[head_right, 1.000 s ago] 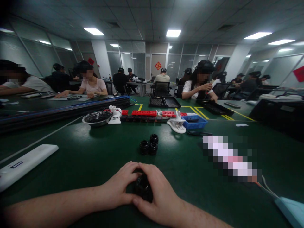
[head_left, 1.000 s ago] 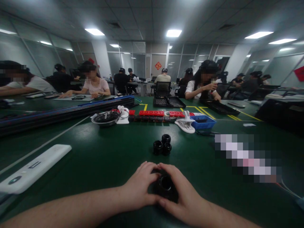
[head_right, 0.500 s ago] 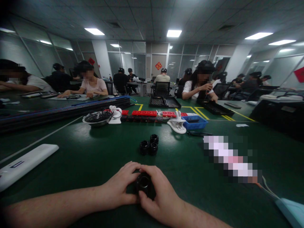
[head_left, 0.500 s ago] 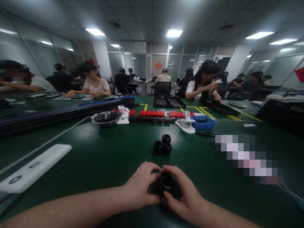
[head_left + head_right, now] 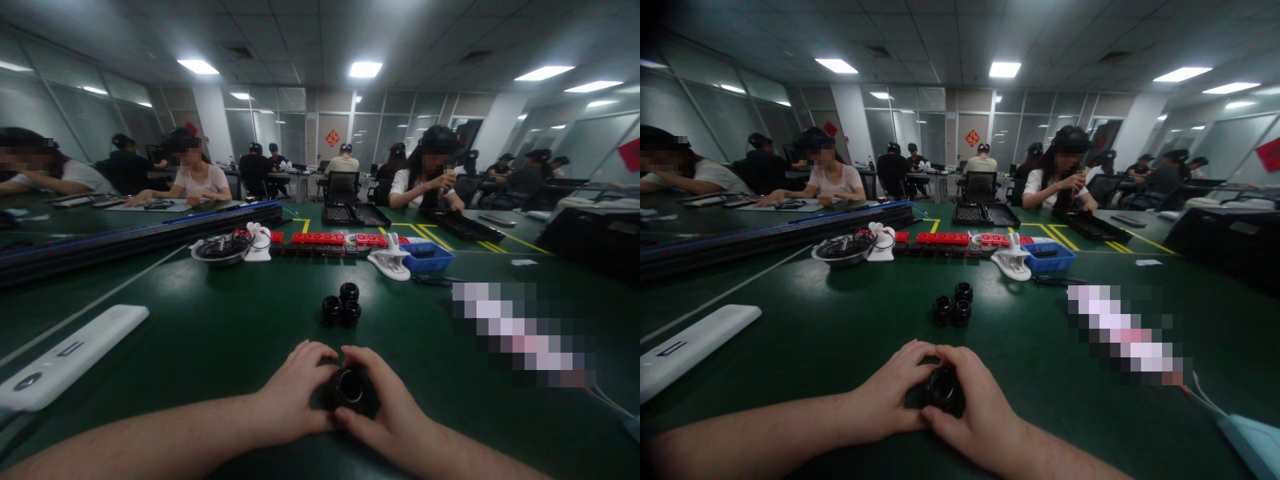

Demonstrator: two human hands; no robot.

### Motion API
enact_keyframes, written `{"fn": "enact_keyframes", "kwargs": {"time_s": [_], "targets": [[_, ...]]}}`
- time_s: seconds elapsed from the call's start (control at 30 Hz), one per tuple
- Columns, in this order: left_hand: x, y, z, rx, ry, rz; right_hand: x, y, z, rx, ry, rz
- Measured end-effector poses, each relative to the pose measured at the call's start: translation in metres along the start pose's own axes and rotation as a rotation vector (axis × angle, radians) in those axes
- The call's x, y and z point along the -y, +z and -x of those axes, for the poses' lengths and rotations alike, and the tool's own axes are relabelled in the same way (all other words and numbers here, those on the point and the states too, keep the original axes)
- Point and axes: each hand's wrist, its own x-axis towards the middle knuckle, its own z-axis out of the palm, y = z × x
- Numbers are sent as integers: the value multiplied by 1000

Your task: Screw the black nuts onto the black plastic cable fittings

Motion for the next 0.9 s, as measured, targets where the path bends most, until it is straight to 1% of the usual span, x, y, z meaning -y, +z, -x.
{"fn": "enact_keyframes", "kwargs": {"time_s": [0.13, 0.27, 0.33, 0.57, 0.8, 0.9], "targets": [[-1, 0, 0, -6, -14, -1, -2, 1, 2, -23, -32, -16], [-2, 0, 0, -11, -9, -2, 4, -2, 1, 61, -61, -2], [-2, 0, 1, -16, -2, 3, 7, -4, 0, 74, -69, 6], [-2, 0, 1, -2, -21, 8, 4, -2, -2, -3, 38, -7], [-5, -2, 1, -2, -24, 3, -1, 0, 1, -59, -29, -36], [-5, -1, 1, -2, -16, 0, 3, -2, 2, 2, -56, -32]]}}
